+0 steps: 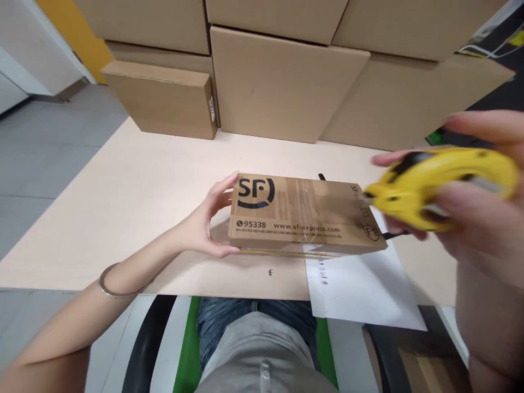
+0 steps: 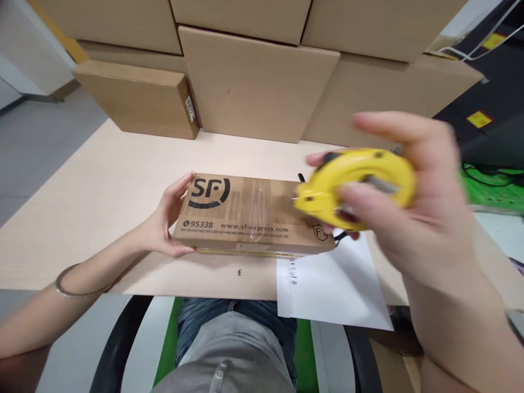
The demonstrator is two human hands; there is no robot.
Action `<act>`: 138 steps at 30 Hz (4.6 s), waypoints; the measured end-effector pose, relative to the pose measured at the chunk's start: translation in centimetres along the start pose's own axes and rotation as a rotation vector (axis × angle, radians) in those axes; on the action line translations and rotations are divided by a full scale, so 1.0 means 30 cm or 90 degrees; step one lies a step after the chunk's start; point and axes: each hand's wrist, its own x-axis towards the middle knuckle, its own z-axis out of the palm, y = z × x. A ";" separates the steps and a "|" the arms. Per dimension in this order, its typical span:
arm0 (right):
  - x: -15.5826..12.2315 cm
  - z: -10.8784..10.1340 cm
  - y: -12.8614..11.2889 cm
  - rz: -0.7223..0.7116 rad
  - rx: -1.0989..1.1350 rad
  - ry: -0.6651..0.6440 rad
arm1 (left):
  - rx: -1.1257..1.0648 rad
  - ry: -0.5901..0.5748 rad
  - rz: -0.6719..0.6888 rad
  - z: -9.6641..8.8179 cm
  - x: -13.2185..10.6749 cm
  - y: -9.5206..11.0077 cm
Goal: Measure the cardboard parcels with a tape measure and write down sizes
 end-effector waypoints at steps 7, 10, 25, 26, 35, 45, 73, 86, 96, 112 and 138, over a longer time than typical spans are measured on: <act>0.277 0.251 -0.220 -0.295 0.040 -0.185 | 0.020 0.011 0.046 0.020 -0.035 -0.019; 0.343 0.301 -0.222 -0.327 0.000 -0.256 | 0.068 -0.005 0.042 0.017 -0.050 -0.025; 0.117 -0.009 0.063 -0.174 -0.029 -0.169 | 0.112 0.006 0.096 -0.011 -0.024 -0.025; 0.088 -0.038 0.087 -0.157 -0.026 -0.148 | 0.117 0.004 0.094 -0.013 -0.024 -0.025; -0.004 -0.123 0.198 -0.145 0.020 -0.044 | 0.157 0.002 0.115 -0.017 -0.021 -0.022; -0.030 -0.115 0.273 -0.173 0.065 -0.035 | 0.155 0.004 0.136 -0.017 -0.024 -0.035; 0.259 0.155 0.035 -0.114 0.173 -0.030 | 0.434 0.046 0.158 0.062 -0.064 0.227; 0.279 0.204 0.053 -0.225 0.172 -0.057 | 0.127 0.060 -0.006 0.051 0.118 0.043; 0.315 0.258 -0.030 -0.365 0.083 -0.143 | 0.059 0.132 0.030 0.114 0.109 0.035; 0.130 0.078 0.212 -0.234 0.137 -0.037 | 0.128 0.085 0.007 0.112 0.123 0.072; 0.082 0.068 0.200 -0.019 0.318 0.070 | -0.066 0.138 -0.363 -0.177 0.076 0.171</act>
